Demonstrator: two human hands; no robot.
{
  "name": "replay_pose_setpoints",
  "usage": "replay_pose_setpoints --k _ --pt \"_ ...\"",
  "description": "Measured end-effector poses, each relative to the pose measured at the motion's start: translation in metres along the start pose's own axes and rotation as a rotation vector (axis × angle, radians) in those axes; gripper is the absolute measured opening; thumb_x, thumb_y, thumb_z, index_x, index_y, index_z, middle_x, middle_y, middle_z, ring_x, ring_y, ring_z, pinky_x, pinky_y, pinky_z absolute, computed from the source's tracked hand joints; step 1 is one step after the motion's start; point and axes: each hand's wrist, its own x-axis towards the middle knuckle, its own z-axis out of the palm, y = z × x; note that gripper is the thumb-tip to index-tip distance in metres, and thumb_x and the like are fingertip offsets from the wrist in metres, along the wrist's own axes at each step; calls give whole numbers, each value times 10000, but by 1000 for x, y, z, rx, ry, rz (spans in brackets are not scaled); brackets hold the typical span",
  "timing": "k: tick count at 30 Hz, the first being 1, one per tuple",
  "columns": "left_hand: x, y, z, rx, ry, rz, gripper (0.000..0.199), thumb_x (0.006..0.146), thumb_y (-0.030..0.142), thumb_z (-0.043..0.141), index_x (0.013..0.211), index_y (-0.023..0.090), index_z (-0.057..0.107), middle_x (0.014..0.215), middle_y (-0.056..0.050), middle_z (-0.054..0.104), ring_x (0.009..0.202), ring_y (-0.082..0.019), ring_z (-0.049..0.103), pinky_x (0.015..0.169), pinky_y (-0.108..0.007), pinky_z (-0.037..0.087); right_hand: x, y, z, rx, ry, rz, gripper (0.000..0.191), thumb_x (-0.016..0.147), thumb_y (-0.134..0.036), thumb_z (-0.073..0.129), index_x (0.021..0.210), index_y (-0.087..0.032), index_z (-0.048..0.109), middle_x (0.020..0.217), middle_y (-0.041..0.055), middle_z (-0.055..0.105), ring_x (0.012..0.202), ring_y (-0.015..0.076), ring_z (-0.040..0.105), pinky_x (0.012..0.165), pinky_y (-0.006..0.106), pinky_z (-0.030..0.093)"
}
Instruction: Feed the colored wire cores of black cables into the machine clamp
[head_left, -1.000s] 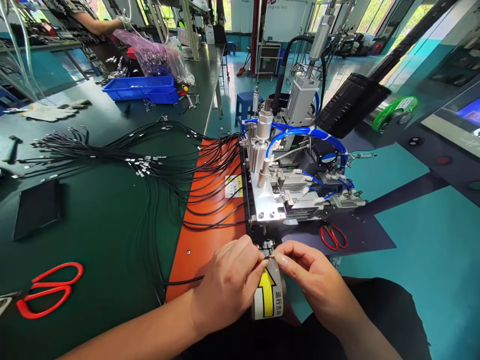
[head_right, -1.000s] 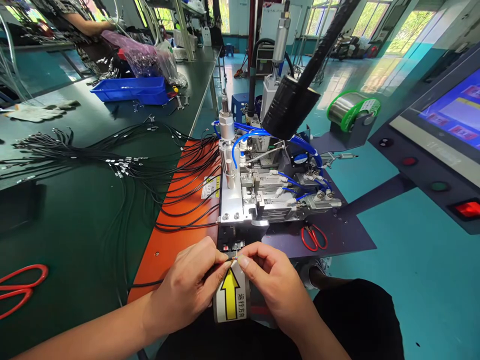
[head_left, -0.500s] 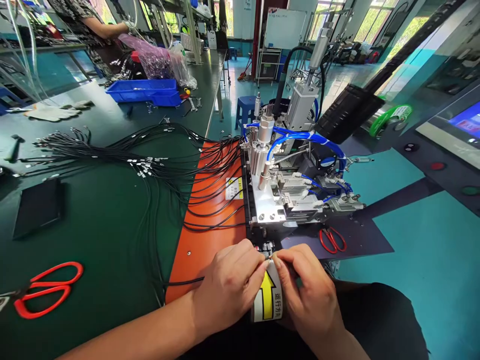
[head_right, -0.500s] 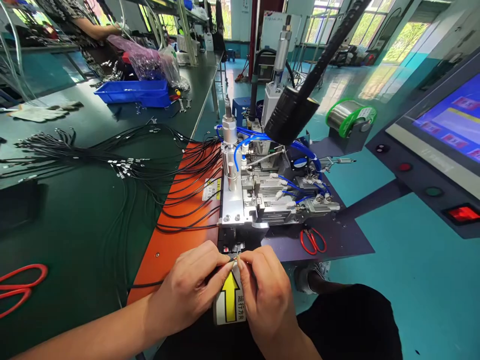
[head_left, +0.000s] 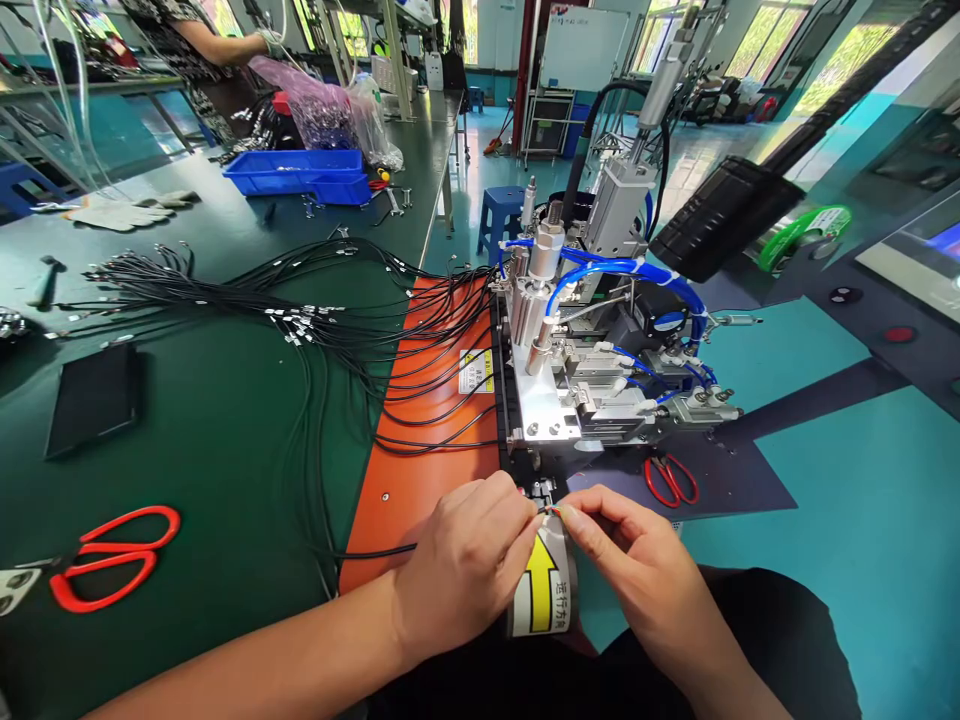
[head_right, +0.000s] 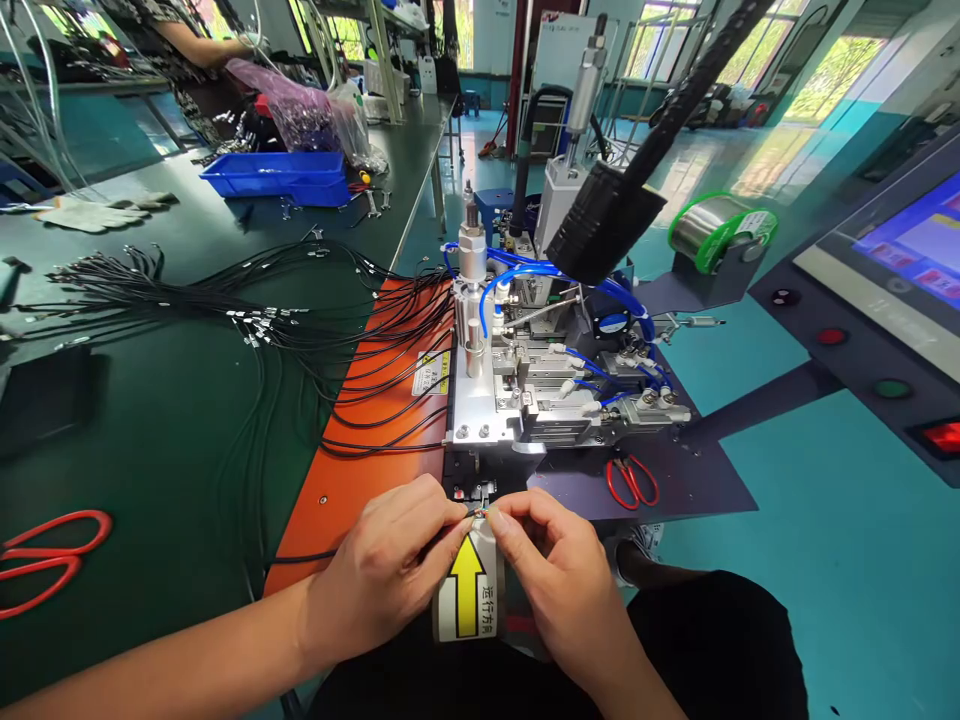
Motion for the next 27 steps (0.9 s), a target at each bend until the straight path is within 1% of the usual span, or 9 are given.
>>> replay_pose_setpoints --k 4,8,13,17,19,21,23,27 --pt "0 -1 1 5 0 3 119 943 123 543 850 118 617 756 -32 487 700 -141 440 628 -303 336 4 1 0 -16 35 -20 363 928 -573 581 920 -222 676 906 7 645 885 160 566 809 264 448" --pt "0 -2 1 10 4 18 113 939 114 543 855 118 618 752 -32 481 702 -143 435 623 -303 335 6 -1 0 -118 71 -65 350 950 -554 555 890 -230 670 874 -5 622 838 142 555 760 256 436" --pt "2 0 -2 2 -17 -5 136 963 142 524 887 123 634 769 -37 505 718 -148 454 642 -302 375 6 0 1 -174 98 -103 333 959 -541 545 893 -234 655 877 -9 616 817 136 556 746 261 432" --pt "3 0 -6 -36 -24 -28 148 974 159 525 1056 139 648 859 -45 568 804 -155 503 722 -305 440 8 6 0 -126 124 -88 336 955 -550 549 914 -232 650 900 -4 619 835 140 561 753 255 437" --pt "3 -2 -7 -47 -33 -17 227 965 124 521 1167 145 624 927 -55 590 848 -160 511 745 -305 456 10 9 1 -84 148 -70 343 943 -559 563 935 -228 650 905 0 621 832 142 561 746 247 443" --pt "3 -6 -8 -64 -44 5 304 955 80 504 1237 146 596 1001 -68 603 891 -164 510 768 -305 464 13 12 1 -49 180 -65 343 936 -558 575 952 -224 652 909 4 625 842 143 560 757 238 444" --pt "4 -10 -8 -98 -30 28 329 948 51 497 1247 148 595 1040 -72 610 919 -161 509 786 -299 467 15 14 2 -34 211 -73 336 934 -548 584 958 -220 650 908 7 625 845 143 557 762 232 438" --pt "9 -13 -4 -150 23 35 283 941 38 516 1170 146 643 1018 -62 625 924 -144 522 789 -270 469 19 17 3 -61 251 -98 335 938 -529 581 956 -201 645 891 20 621 787 142 547 717 233 434"
